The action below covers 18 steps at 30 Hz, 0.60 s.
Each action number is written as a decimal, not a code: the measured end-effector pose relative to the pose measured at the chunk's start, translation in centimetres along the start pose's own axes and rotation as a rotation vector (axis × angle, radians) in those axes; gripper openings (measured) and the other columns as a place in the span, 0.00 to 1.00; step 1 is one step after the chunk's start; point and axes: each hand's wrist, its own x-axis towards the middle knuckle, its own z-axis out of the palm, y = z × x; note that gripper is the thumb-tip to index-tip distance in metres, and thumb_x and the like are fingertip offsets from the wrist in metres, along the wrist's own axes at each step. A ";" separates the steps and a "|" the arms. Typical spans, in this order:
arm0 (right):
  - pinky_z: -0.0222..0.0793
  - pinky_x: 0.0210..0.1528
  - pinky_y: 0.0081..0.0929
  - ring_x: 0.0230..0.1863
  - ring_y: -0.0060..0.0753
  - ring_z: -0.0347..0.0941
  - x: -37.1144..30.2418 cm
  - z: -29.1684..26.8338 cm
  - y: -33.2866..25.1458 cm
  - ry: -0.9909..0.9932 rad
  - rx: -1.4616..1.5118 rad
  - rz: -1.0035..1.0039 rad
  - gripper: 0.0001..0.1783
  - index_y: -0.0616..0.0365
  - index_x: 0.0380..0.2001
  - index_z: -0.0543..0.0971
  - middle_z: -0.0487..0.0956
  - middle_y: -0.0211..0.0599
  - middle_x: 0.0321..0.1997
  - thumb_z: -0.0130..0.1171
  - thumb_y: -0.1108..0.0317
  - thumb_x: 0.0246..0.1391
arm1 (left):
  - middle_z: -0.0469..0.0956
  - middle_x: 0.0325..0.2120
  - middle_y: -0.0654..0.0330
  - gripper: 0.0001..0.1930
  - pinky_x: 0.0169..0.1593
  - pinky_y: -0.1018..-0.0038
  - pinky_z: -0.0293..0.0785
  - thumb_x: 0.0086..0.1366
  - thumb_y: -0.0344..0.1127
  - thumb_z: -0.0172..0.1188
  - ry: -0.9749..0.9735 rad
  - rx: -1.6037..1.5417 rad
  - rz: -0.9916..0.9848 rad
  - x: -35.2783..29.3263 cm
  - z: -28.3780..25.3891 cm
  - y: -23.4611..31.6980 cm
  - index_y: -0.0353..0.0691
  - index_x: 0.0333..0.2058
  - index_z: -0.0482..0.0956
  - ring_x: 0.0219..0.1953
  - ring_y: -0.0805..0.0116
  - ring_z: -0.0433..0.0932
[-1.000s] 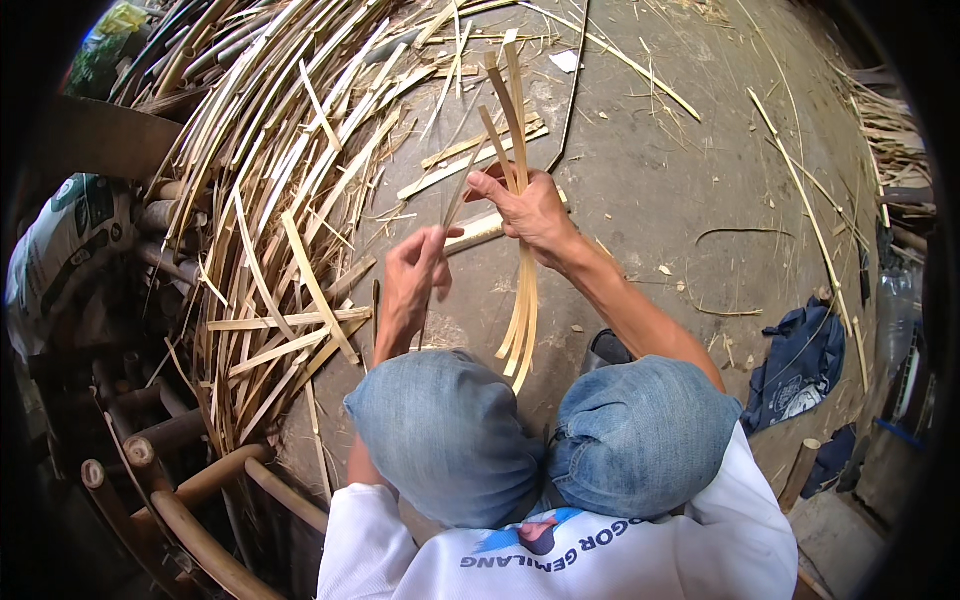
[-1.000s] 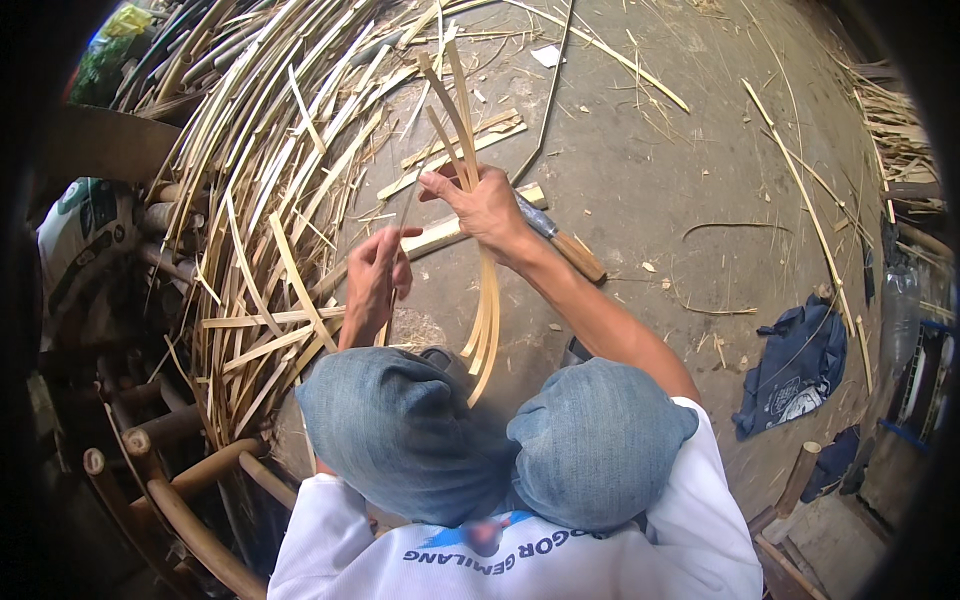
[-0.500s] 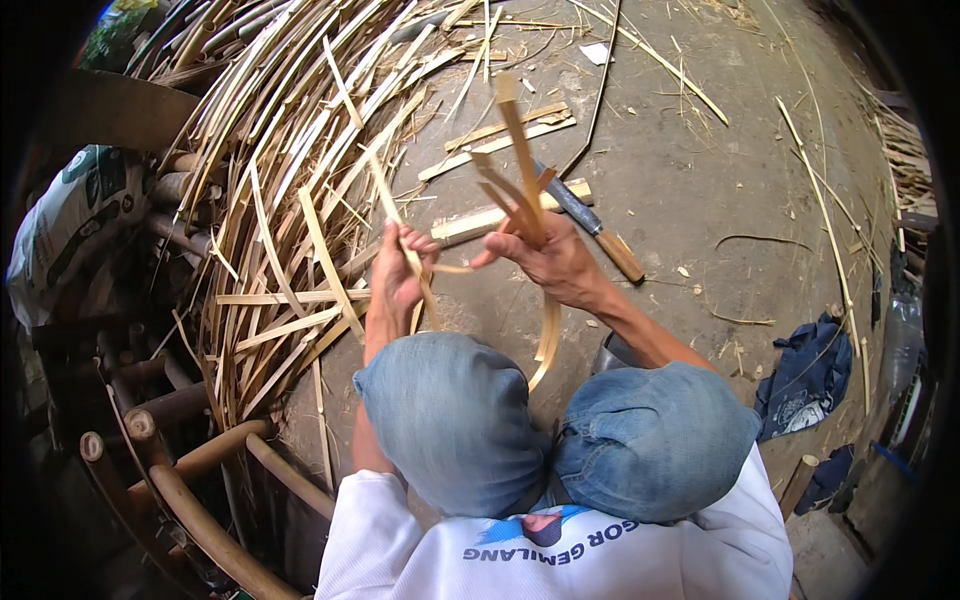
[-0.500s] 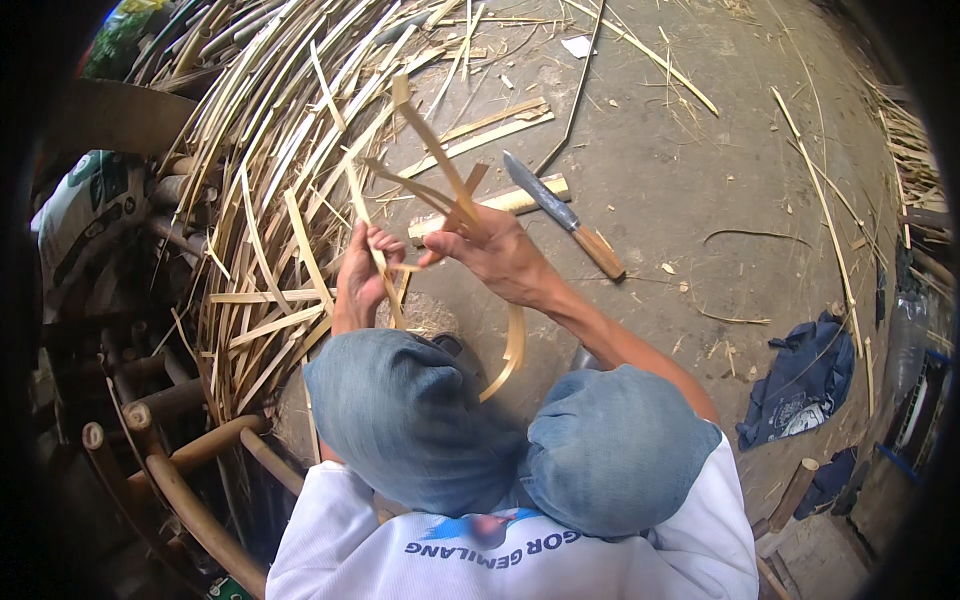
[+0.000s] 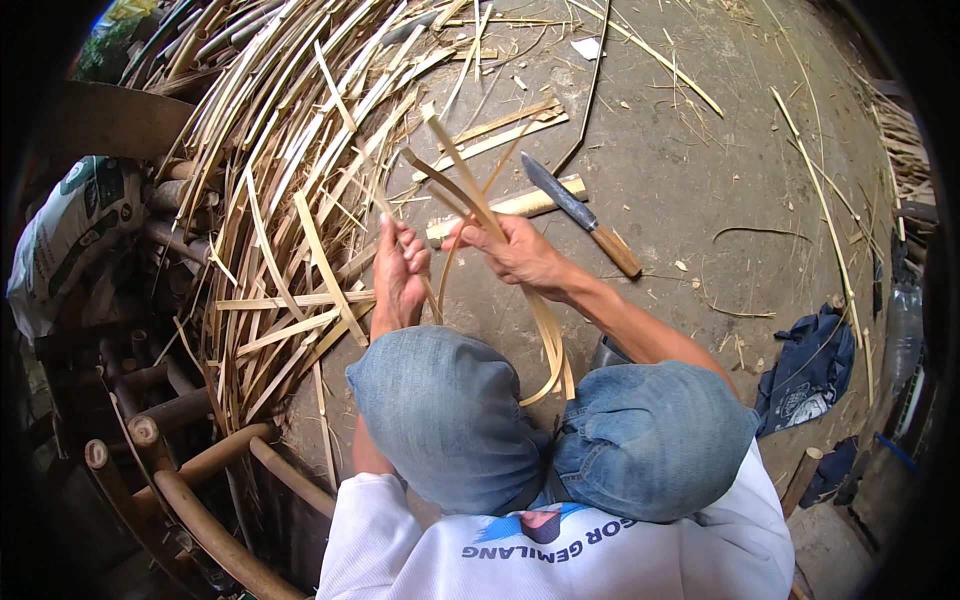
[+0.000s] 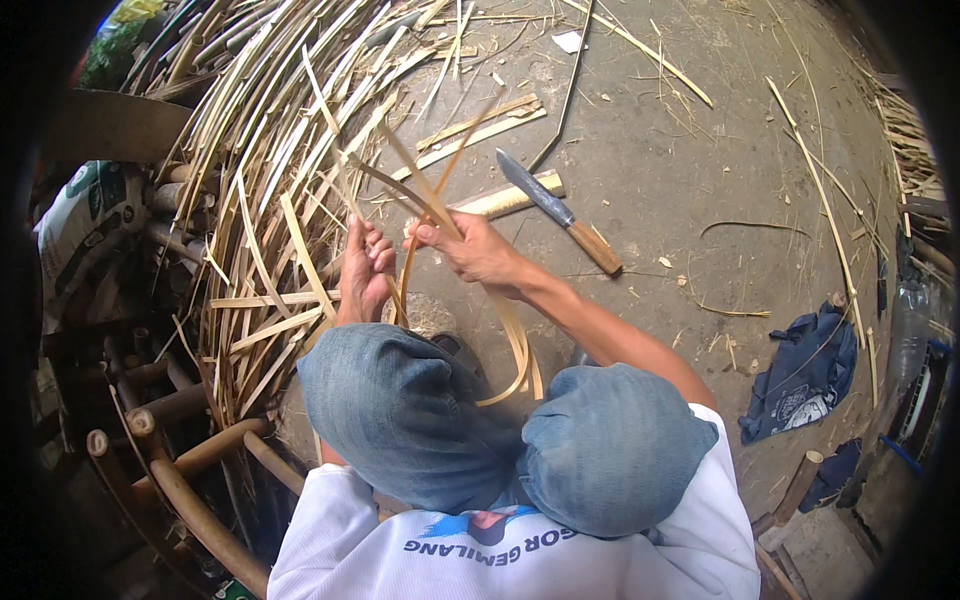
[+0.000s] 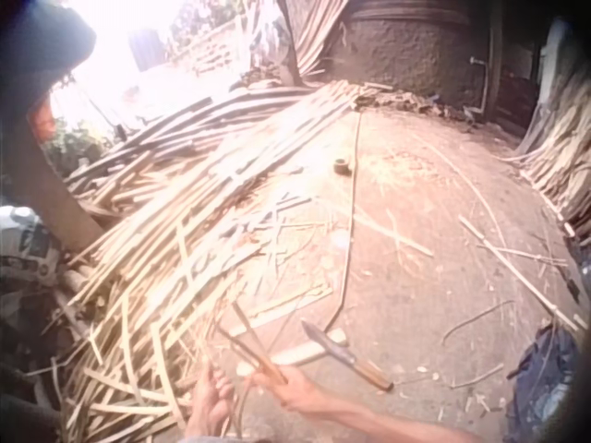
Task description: The person sits on the ground and uses a large knife to split bamboo strips into thinner pieces. They repeatedly position the bamboo, strike it with the knife, and separate the resulting strips.
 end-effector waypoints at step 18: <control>0.80 0.52 0.38 0.42 0.38 0.84 -4.2 -2.4 2.6 0.034 0.094 0.048 0.25 0.56 0.38 0.73 0.84 0.43 0.37 0.44 0.44 0.69 | 0.65 0.28 0.68 0.25 0.28 0.78 0.68 0.75 0.46 0.51 0.103 0.120 -0.218 -3.4 -8.4 -1.4 0.49 0.67 0.63 0.28 0.77 0.65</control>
